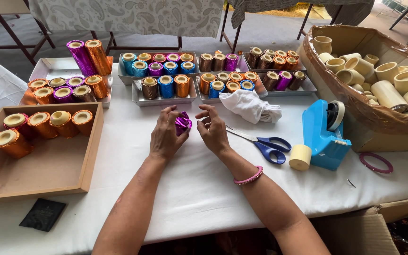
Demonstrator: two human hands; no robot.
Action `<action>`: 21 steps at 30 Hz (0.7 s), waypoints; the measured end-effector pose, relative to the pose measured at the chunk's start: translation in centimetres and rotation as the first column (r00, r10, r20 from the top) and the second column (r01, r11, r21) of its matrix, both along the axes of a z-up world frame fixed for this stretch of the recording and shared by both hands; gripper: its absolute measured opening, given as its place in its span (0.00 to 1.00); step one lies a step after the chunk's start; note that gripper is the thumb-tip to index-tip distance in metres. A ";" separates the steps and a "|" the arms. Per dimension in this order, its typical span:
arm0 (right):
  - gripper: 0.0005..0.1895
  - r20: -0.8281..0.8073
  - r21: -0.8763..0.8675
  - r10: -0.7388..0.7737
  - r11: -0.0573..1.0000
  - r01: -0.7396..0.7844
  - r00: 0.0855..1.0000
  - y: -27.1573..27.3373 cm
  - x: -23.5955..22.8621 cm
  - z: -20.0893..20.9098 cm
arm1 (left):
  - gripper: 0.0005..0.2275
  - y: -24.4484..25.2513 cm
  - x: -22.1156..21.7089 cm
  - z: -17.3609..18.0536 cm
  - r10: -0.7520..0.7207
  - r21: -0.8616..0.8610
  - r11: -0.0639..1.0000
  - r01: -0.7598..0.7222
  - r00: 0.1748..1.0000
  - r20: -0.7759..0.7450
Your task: Wrapping cardboard tubes in decorative purple foil and cleaning a tube with a white cloth.
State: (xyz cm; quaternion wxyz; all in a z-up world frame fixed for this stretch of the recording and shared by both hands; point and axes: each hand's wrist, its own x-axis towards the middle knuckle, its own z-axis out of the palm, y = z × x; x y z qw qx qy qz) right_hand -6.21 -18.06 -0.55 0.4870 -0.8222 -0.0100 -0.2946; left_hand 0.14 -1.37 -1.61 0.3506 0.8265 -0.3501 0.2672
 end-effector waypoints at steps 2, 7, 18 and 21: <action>0.27 0.025 -0.012 -0.026 1.000 0.027 0.999 0.2 0.2 -0.1 | 0.28 0.2 1.2 -1.4 -0.033 -0.079 0.996 0.029 0.998 -0.052; 0.31 -0.004 0.073 -0.075 0.994 0.075 0.997 0.4 0.7 -0.4 | 0.33 1.3 0.6 0.2 -0.144 -0.339 0.936 0.092 0.981 -0.131; 0.09 0.144 -0.223 0.164 0.966 -0.130 0.976 0.7 -0.5 -0.1 | 0.34 1.0 1.1 -0.7 -0.125 -0.185 0.979 0.083 0.966 -0.226; 0.19 0.214 -0.311 0.136 0.948 -0.065 0.967 1.5 -1.2 1.5 | 0.30 1.1 1.0 -0.5 -0.078 -0.114 0.992 0.052 0.969 -0.236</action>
